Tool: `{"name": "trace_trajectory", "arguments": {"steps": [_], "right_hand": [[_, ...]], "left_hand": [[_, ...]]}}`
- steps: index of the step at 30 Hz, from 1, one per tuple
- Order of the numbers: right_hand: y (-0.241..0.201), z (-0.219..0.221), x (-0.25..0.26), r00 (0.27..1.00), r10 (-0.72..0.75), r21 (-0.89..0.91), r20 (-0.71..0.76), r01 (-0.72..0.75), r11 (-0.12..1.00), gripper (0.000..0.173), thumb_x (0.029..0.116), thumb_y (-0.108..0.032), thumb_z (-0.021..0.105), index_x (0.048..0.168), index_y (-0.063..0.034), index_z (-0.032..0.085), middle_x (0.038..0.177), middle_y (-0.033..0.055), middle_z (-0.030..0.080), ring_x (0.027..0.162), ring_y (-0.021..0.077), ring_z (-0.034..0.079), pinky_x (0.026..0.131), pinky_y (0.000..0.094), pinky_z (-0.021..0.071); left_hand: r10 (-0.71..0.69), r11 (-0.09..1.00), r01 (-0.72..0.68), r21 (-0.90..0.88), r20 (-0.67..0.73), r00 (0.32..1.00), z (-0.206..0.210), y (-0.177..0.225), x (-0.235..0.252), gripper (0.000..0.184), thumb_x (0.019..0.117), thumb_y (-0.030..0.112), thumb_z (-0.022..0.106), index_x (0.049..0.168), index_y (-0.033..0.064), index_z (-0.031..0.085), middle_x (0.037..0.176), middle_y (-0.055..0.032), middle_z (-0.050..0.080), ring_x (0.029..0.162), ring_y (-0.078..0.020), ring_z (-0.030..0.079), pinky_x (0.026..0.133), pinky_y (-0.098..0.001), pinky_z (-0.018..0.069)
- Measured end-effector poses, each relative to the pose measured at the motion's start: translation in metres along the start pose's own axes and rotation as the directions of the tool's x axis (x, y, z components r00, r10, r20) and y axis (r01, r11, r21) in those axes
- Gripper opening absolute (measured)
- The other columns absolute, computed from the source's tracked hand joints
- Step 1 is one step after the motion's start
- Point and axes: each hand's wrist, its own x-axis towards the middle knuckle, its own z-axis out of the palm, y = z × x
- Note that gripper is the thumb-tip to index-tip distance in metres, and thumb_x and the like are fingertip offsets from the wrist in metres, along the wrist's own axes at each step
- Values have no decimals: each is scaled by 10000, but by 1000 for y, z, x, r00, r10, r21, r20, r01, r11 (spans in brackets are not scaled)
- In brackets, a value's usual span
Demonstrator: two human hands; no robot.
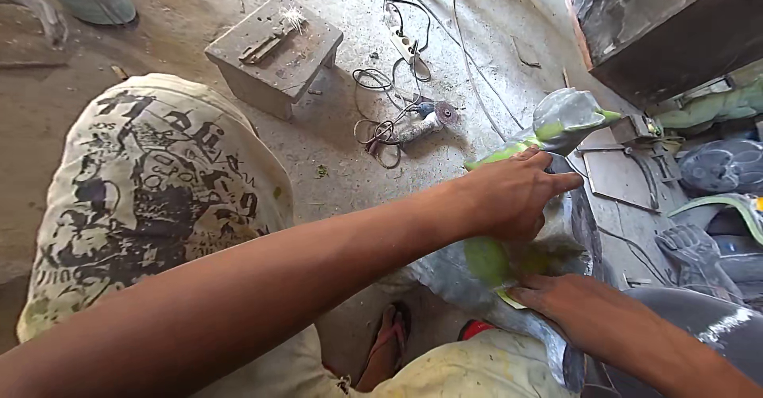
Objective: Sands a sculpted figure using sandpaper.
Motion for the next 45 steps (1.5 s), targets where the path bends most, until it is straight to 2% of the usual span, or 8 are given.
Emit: {"name": "trace_trajectory", "arguments": {"steps": [7,11,17,27,32,36,42,45], "right_hand": [[11,-8,-20,985,20,-63,174,-9,998,346,1003,-85,535,1286,-220,682,1199,116,666,993,352,691,742,531,577],[32,-3,-48,995,-81,-22,-55,80,997,257,963,-216,585,1157,-237,753,1114,92,696,896,319,712,631,514,583],[23,0,-40,946,-168,145,-276,214,966,488,969,-197,550,1441,-311,602,1280,72,668,1004,263,719,720,465,614],[17,-9,-33,987,-153,128,-47,158,979,328,969,-174,588,1231,-307,734,1173,48,699,1023,264,702,762,475,597],[10,-2,-15,998,-69,98,10,67,993,381,987,-195,569,1318,-342,685,1259,72,671,1115,285,677,834,489,592],[-1,-1,-20,997,-73,104,36,69,992,346,946,-167,590,1233,-307,724,1163,96,676,1042,304,688,743,502,595],[-21,-22,-36,964,-28,157,263,-14,988,349,984,-162,564,1287,-254,711,1250,147,646,1141,356,646,825,543,569],[-30,-20,-48,977,-41,191,207,1,982,318,1007,-178,533,1270,-209,711,1185,196,626,1080,404,645,741,560,572]], "left_hand": [[2,999,-3,-41,-1,1000,2,4,-1,599,944,220,615,1527,270,486,1503,-135,502,1473,-331,374,1149,-484,399],[15,999,-15,-34,0,1000,1,0,-4,587,939,231,627,1512,259,502,1526,-103,497,1484,-326,368,1171,-482,378],[13,999,-14,-39,-17,1000,2,2,-4,573,932,195,630,1493,249,526,1493,-123,516,1450,-320,411,1124,-474,426],[-5,999,4,-37,-31,1000,4,3,-1,572,924,207,643,1485,254,539,1468,-114,535,1429,-327,426,1080,-487,459],[-15,999,14,-50,-28,1000,6,6,0,567,924,219,637,1482,252,541,1472,-117,536,1447,-333,411,1134,-504,413],[-39,997,38,-60,-9,999,6,11,-1,579,935,240,643,1500,280,523,1494,-123,514,1470,-348,379,1107,-517,439],[-45,995,43,-90,-15,999,10,19,-2,543,954,243,615,1490,291,538,1515,-127,501,1480,-362,365,1129,-524,418],[-48,995,46,-93,-21,999,11,19,-2,534,955,241,611,1483,286,547,1511,-118,511,1479,-364,367,1156,-528,391]]}}
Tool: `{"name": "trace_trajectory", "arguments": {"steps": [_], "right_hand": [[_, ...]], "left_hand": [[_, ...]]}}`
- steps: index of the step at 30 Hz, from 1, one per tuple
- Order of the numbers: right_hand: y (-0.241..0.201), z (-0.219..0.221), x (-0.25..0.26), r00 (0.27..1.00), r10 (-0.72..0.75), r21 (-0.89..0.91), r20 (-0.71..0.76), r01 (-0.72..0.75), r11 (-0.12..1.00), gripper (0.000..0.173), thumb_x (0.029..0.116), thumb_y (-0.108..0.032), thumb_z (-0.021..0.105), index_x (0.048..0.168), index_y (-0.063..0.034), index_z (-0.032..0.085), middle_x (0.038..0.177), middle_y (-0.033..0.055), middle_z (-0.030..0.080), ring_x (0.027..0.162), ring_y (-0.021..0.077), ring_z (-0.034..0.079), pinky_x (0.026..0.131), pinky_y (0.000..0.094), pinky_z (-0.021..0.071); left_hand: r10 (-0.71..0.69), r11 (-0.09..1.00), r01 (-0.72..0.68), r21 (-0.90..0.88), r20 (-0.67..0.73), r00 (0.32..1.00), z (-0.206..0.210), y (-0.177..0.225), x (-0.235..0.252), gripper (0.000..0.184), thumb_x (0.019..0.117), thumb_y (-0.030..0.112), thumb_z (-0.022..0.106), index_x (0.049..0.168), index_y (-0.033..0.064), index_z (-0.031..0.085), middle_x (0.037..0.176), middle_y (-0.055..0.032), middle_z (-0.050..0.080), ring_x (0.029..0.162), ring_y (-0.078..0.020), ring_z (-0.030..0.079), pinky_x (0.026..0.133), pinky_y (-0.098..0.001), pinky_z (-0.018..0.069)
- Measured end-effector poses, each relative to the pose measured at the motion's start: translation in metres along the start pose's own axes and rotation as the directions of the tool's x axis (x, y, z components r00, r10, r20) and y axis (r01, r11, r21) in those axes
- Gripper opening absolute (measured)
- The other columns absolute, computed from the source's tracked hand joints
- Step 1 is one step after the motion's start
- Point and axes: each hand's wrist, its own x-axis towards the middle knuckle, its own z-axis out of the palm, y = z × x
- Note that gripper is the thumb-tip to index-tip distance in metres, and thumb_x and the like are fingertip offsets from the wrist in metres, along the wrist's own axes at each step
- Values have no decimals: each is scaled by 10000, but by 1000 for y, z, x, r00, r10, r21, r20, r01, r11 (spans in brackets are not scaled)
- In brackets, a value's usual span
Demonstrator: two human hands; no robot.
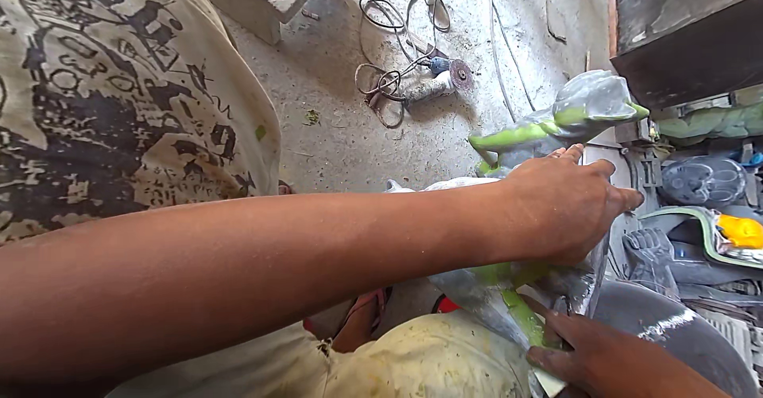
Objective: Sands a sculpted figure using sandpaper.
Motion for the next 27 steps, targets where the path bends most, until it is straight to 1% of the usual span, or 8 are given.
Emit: {"name": "trace_trajectory", "arguments": {"steps": [3,7,10,13,15,19,22,27], "right_hand": [[-10,1,-13,1000,1,51,-29,0,999,339,1020,-164,516,1304,-193,699,1174,212,640,1053,419,651,734,571,565],[-3,-4,-27,997,-64,188,-51,72,979,367,1014,-167,498,1308,-235,707,1153,121,672,1010,330,666,764,538,555],[17,-12,-29,966,-96,225,-239,151,963,396,1013,-122,496,1348,-221,681,1193,113,691,1045,285,684,833,512,569],[40,-3,-15,903,-93,133,-419,163,978,468,1017,-149,475,1444,-286,610,1240,56,700,1082,212,691,885,446,582],[49,14,3,866,-114,41,-487,153,987,446,988,-178,483,1385,-290,651,1255,-3,710,1105,171,704,885,421,605],[42,31,15,910,-113,-81,-399,87,993,403,901,-84,626,1274,-207,716,1230,26,733,1008,245,751,751,491,631],[28,24,0,960,-27,-119,-278,-7,993,374,930,-70,625,1279,-165,716,1201,74,745,912,319,757,680,541,608],[29,14,-24,980,24,-94,-199,-44,995,313,982,-127,569,1252,-143,725,1205,94,740,977,338,742,730,559,594]], "left_hand": [[7,1000,-7,-3,-14,1000,0,-1,-1,538,944,246,628,1475,281,555,1497,-118,524,1468,-366,381,1165,-529,378],[12,1000,-12,-7,-18,1000,1,-1,-1,547,931,236,646,1470,276,559,1490,-135,524,1462,-374,386,1161,-538,380],[19,1000,-19,-11,-20,1000,1,-1,-1,552,932,239,652,1475,267,555,1492,-151,517,1458,-372,391,1166,-530,374],[10,1000,-10,-11,-20,1000,1,0,-1,547,951,238,623,1491,274,541,1524,-164,488,1470,-382,374,1153,-533,387],[0,1000,0,-7,-25,1000,2,0,0,546,949,247,623,1487,283,544,1522,-159,489,1467,-383,377,1140,-537,402],[-11,1000,11,-1,-34,999,2,0,0,538,944,254,623,1477,281,555,1506,-153,504,1457,-381,387,1133,-534,405],[-13,1000,13,-6,-45,999,3,-2,-1,524,948,250,619,1468,280,564,1500,-149,511,1463,-376,382,1135,-527,408],[-7,1000,7,-15,-30,1000,1,-1,-2,525,950,258,624,1470,274,561,1515,-135,497,1468,-363,379,1138,-518,407]]}}
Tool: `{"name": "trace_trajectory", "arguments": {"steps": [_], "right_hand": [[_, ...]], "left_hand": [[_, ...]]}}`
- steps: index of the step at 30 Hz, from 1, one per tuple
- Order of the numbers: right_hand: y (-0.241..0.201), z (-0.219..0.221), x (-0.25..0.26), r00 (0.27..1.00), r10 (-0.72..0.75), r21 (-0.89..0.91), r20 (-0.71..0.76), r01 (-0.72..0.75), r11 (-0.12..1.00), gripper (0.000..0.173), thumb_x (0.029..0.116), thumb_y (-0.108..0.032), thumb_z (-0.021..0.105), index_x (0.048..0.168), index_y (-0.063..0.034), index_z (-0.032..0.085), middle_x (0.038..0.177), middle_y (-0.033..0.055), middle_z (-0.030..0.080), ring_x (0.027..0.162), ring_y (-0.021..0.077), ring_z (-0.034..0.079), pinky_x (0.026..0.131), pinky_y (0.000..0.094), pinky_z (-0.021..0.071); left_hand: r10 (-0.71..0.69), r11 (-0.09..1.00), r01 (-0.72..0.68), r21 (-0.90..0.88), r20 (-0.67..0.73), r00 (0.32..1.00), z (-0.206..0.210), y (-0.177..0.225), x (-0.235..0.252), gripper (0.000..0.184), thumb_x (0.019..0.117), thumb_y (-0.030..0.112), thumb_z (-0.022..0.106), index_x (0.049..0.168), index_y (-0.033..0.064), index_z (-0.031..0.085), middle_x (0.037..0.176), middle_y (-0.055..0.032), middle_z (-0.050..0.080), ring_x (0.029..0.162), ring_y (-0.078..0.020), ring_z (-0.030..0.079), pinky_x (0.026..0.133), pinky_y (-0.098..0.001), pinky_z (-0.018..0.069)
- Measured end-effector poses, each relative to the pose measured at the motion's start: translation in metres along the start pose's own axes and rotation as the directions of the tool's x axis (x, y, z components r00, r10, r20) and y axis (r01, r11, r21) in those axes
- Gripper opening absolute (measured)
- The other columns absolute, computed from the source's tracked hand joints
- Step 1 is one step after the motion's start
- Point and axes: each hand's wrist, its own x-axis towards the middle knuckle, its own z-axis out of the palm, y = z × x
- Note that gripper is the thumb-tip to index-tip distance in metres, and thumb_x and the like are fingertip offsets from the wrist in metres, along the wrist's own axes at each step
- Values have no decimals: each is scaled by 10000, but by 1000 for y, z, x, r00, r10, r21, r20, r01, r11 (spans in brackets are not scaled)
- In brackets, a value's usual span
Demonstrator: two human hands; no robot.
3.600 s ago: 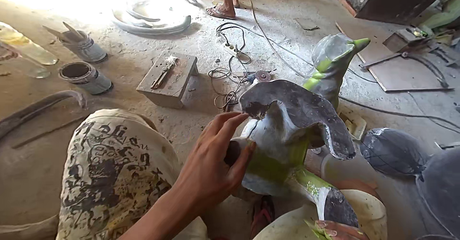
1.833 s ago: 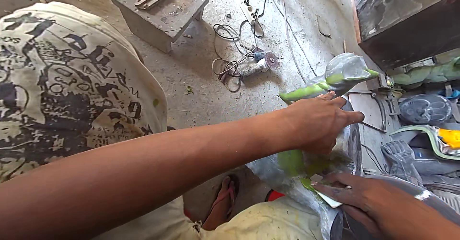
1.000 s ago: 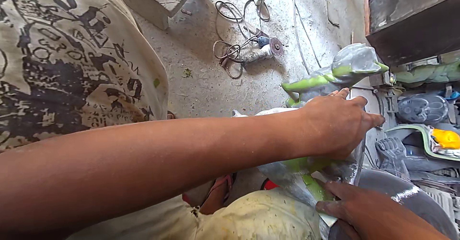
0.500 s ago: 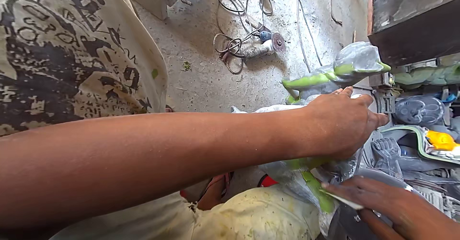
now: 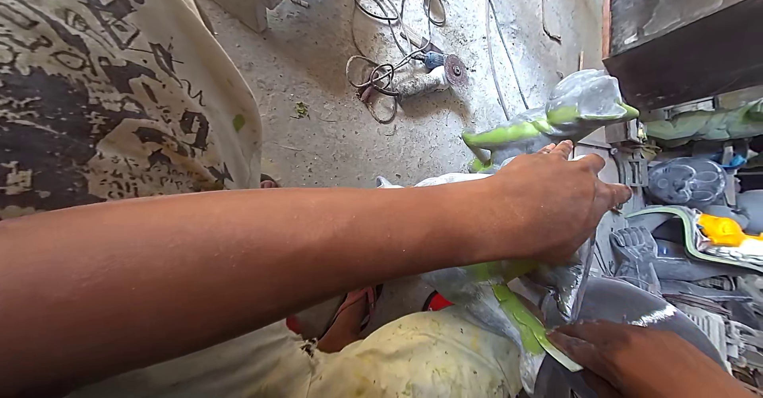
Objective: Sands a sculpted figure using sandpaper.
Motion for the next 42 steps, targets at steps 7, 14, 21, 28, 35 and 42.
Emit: {"name": "trace_trajectory", "arguments": {"steps": [7,14,21,28,35,42], "right_hand": [[12,27,25,970,-125,29,-208,134,991,429,920,-145,612,1328,-251,696,1215,89,700,976,285,730,702,468,619],[5,4,10,993,-93,95,-77,100,990,360,969,-134,585,1288,-229,721,1171,100,699,1005,299,704,755,485,594],[17,37,34,958,-133,22,-253,144,989,438,874,-114,637,1277,-263,720,1206,105,689,975,302,722,701,465,622],[17,13,26,967,-129,41,-218,141,989,356,939,-186,573,1244,-272,734,1147,55,705,981,255,711,729,451,608],[6,38,63,957,-123,-73,-262,107,992,424,878,-113,656,1264,-281,710,1210,127,679,1005,323,714,700,478,621],[3,30,69,945,-120,-89,-305,97,991,413,902,-126,636,1279,-281,700,1158,91,698,945,285,726,682,446,621]], "left_hand": [[10,1000,-10,18,-7,1000,3,1,2,539,936,258,634,1469,265,561,1488,-150,516,1451,-373,397,1134,-520,410],[7,1000,-6,28,-14,1000,1,-1,1,565,928,251,647,1483,259,547,1481,-155,515,1442,-373,405,1119,-515,424],[-16,1000,16,26,-12,1000,0,-1,2,557,929,263,645,1478,274,551,1495,-150,505,1454,-379,389,1117,-530,424],[-4,1000,5,29,-27,1000,1,-1,3,542,930,248,634,1467,264,563,1477,-143,524,1445,-371,402,1125,-520,418],[-19,999,19,34,-24,1000,2,0,2,558,929,270,643,1479,269,550,1486,-153,513,1449,-375,395,1139,-519,404],[-11,1000,11,29,-21,1000,1,0,3,550,920,266,655,1463,269,566,1476,-144,519,1434,-370,412,1119,-516,423]]}}
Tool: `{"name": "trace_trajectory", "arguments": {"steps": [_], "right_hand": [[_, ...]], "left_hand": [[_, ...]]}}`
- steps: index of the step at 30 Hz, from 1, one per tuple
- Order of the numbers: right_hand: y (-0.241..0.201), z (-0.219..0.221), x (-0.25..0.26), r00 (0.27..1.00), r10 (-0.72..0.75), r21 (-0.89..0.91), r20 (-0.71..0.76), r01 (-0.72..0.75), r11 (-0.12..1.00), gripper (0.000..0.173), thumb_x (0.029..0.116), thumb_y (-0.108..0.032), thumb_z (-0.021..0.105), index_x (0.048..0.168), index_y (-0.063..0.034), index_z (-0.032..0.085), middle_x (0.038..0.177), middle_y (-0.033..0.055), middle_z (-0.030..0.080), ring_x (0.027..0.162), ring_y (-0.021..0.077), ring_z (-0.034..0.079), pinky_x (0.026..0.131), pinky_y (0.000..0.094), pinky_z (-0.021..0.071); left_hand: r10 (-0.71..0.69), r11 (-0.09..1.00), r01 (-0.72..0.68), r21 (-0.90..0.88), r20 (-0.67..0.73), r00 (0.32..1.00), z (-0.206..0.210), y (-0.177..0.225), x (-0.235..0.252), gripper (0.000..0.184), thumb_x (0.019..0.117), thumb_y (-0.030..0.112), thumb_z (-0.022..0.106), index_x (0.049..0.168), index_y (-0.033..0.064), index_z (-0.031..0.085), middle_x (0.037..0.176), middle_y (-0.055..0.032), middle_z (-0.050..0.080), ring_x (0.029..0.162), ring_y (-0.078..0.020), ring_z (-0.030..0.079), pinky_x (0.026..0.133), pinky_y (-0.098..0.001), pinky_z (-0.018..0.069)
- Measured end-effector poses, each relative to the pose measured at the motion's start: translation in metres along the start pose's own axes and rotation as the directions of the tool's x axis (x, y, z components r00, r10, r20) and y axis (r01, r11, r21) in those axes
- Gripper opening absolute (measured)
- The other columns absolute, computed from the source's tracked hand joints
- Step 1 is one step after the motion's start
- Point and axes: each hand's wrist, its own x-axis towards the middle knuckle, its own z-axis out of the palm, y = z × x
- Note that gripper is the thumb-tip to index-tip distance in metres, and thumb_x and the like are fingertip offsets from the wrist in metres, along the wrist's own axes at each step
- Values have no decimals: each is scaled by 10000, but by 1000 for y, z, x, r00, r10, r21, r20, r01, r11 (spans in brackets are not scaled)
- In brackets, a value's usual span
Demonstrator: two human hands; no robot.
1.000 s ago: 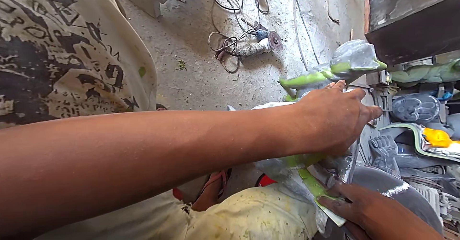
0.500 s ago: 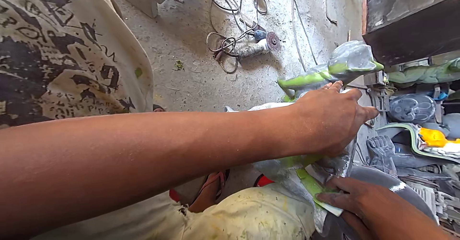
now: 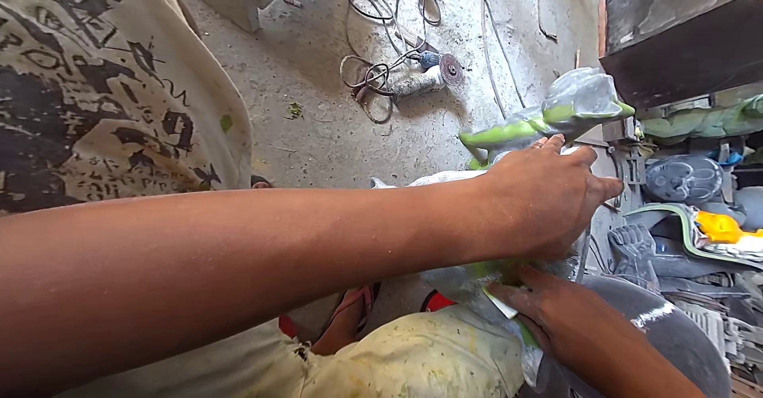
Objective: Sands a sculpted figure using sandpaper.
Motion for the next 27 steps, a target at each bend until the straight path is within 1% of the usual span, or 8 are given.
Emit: {"name": "trace_trajectory", "arguments": {"steps": [4,8,10,14,17,21,25,27], "right_hand": [[-6,17,8,1000,20,5,19,-20,1000,469,875,-86,673,1308,-265,682,1220,128,667,1051,324,695,761,452,621],[-3,7,2,992,19,79,128,-29,996,386,899,-136,652,1255,-267,724,1222,130,666,1088,324,674,828,465,603],[0,4,1,996,12,74,89,-18,997,351,918,-151,628,1233,-265,730,1190,114,685,1037,299,700,804,456,610],[-2,14,7,999,35,30,-9,-35,999,444,893,-91,656,1292,-279,703,1182,115,686,989,295,712,755,447,620],[-6,17,8,996,57,28,66,-59,998,461,887,-94,671,1305,-286,699,1200,119,667,1067,305,682,814,438,608],[-4,6,8,985,27,61,168,-38,997,366,921,-131,635,1241,-280,733,1182,105,669,1058,290,670,828,443,593],[-3,12,9,1000,12,33,1,-12,999,426,890,-88,654,1264,-282,717,1182,100,687,975,283,714,727,443,620],[-7,20,11,999,39,32,-24,-38,999,456,882,-67,668,1283,-280,706,1205,112,676,1010,302,702,746,449,619]], "left_hand": [[-6,1000,6,20,1,1000,2,2,0,541,931,270,631,1467,291,563,1502,-151,501,1452,-379,390,1133,-517,411],[-9,1000,9,17,6,1000,3,4,0,552,927,272,640,1472,289,558,1518,-153,487,1464,-382,375,1142,-522,401],[-11,1000,11,24,13,1000,3,4,1,558,927,276,644,1477,291,554,1520,-149,487,1467,-379,372,1144,-520,398],[7,1000,-7,26,-4,1000,2,1,-1,539,925,268,636,1461,267,572,1480,-152,518,1439,-374,406,1131,-516,411],[-3,1000,3,20,-1,1000,3,4,-1,544,931,265,633,1470,277,562,1514,-154,491,1457,-379,386,1142,-515,402],[0,1000,0,25,6,1000,3,5,-1,537,939,275,632,1472,273,561,1515,-154,492,1464,-385,375,1153,-521,390],[4,1000,-4,16,1,1000,3,3,-1,531,926,273,643,1453,265,576,1487,-146,517,1454,-375,390,1144,-519,400],[7,1000,-6,7,-14,1000,5,2,-1,523,927,274,640,1447,270,583,1477,-141,524,1443,-371,405,1138,-517,409]]}}
